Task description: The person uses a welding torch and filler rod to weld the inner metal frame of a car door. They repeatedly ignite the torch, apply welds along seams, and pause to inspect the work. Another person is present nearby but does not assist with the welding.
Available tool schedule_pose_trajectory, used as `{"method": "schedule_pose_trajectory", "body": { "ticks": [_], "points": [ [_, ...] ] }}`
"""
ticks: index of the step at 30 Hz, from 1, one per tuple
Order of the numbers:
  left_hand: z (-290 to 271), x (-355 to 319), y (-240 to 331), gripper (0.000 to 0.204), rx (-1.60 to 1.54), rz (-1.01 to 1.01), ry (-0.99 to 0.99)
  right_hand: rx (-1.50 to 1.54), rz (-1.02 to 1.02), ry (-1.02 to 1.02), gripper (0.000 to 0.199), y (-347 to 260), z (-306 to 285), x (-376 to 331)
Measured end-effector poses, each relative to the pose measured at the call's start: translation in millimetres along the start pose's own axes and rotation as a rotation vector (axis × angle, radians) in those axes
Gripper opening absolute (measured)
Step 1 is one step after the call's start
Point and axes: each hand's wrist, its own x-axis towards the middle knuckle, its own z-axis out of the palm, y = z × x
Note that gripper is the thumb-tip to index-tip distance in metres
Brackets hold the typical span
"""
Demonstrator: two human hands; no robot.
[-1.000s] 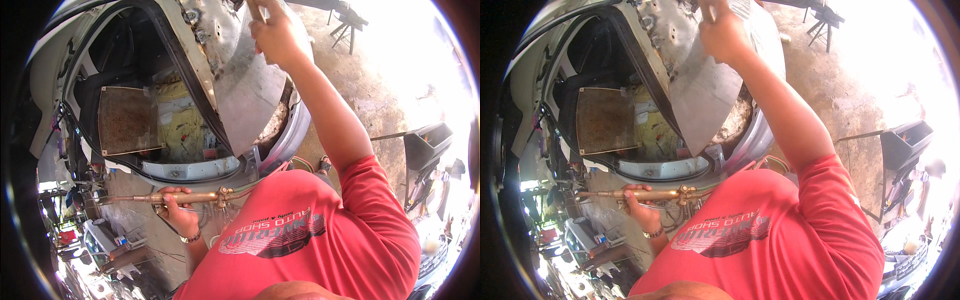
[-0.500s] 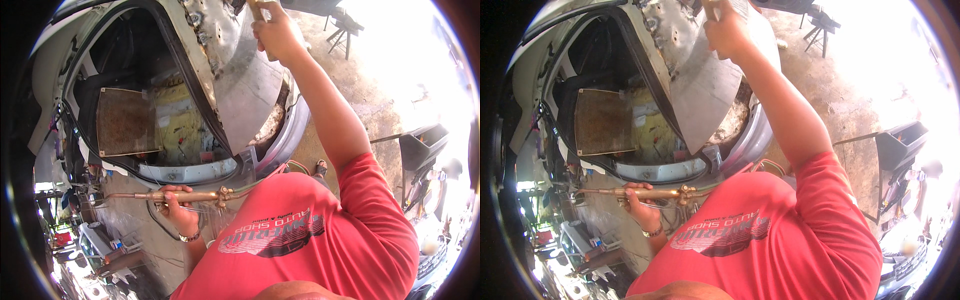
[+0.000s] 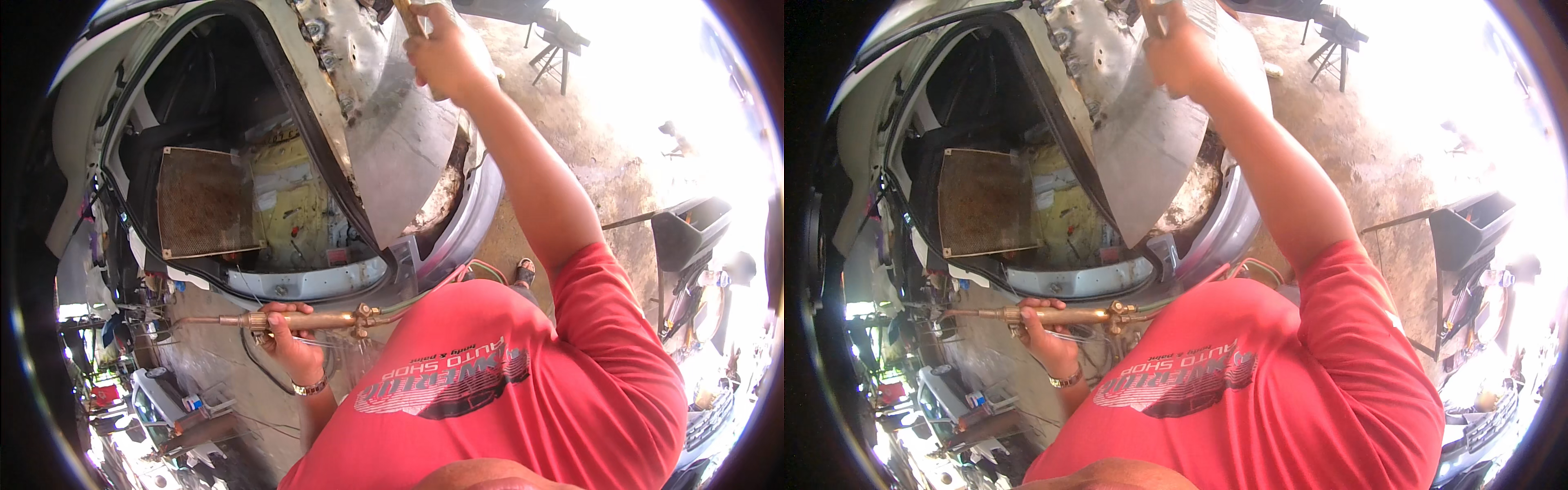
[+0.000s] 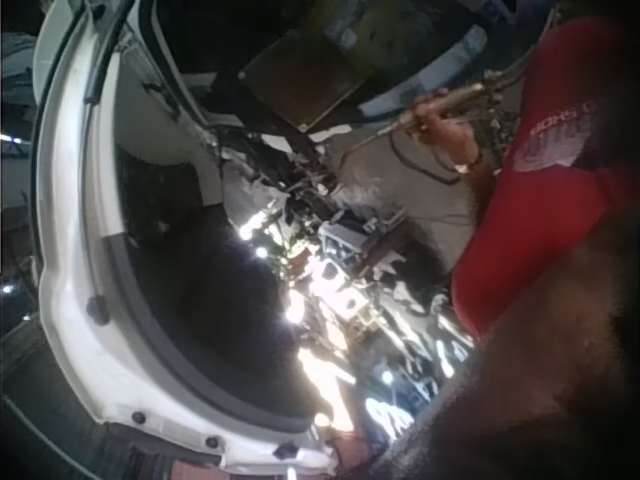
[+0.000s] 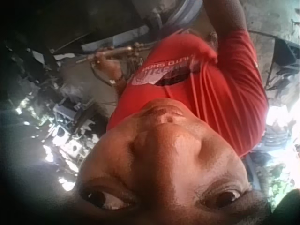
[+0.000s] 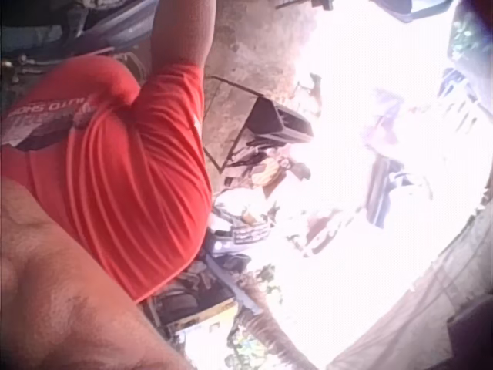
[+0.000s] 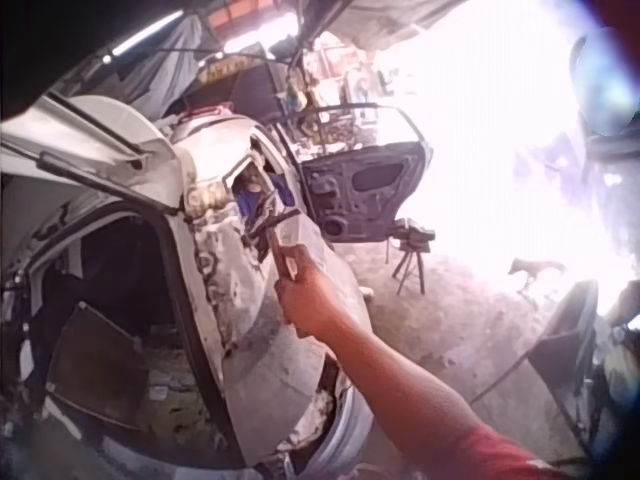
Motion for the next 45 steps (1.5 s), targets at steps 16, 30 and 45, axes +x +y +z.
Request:
{"method": "schedule_pose_trajectory", "body": {
  "ticks": [16, 30, 45],
  "points": [
    [1, 2, -1, 0.041, 0.043, -0.015, 0.007, -0.046, 0.027, 0.099, 0.053, 3, 8, 1],
    [1, 7, -5, 0.039, 0.014, -0.026, 0.007, -0.127, -0.084, 0.18, 0.052, 19, 9, 4],
    [18, -2, 0, 0.036, -0.045, -0.06, -0.023, -0.042, 0.04, 0.112, 0.06, 9, 7, 5]
  ]
}}
